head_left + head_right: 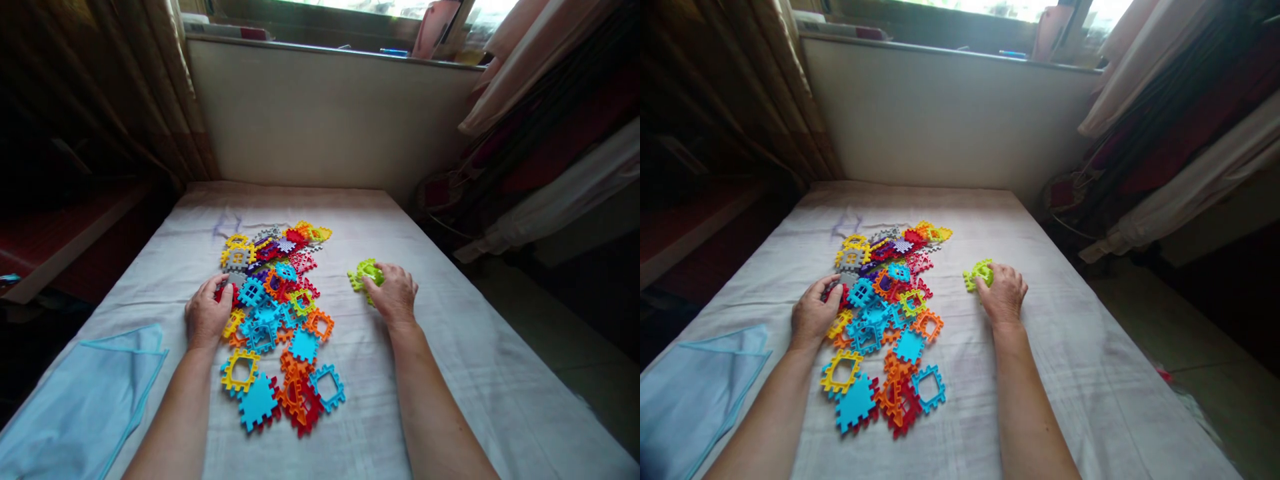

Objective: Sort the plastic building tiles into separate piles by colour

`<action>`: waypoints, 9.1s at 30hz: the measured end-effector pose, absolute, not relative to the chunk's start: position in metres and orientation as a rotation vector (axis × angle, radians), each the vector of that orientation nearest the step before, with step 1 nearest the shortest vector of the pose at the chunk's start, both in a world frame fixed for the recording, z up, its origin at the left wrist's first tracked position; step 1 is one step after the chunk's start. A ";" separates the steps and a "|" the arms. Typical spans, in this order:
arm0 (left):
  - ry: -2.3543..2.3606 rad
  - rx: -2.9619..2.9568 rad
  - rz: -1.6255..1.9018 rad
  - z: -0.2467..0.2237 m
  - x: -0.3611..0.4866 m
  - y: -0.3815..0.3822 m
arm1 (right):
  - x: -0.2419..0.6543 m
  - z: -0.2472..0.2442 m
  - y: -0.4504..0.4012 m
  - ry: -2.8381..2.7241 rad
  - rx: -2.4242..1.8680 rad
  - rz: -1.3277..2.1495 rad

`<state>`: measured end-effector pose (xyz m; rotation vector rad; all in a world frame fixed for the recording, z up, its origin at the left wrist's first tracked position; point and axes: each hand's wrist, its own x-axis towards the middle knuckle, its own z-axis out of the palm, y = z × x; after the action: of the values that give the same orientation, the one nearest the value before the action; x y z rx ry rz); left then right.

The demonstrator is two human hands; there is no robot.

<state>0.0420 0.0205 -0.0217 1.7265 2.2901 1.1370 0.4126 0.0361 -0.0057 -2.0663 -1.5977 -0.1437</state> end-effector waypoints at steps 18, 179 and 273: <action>2.291 1.724 1.114 -0.020 0.042 0.019 | 0.323 0.030 0.014 -2.067 -1.703 0.448; 2.061 1.597 1.574 -0.025 0.040 0.020 | 0.281 0.038 -0.002 -2.465 -1.491 0.479; 2.119 1.581 1.456 -0.023 0.044 0.020 | 0.295 0.037 0.047 -2.269 -1.685 0.380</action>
<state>0.0437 0.0200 -0.0229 1.5809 2.1192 1.4558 0.2949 0.0472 0.0374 -1.6849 -2.2695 0.3801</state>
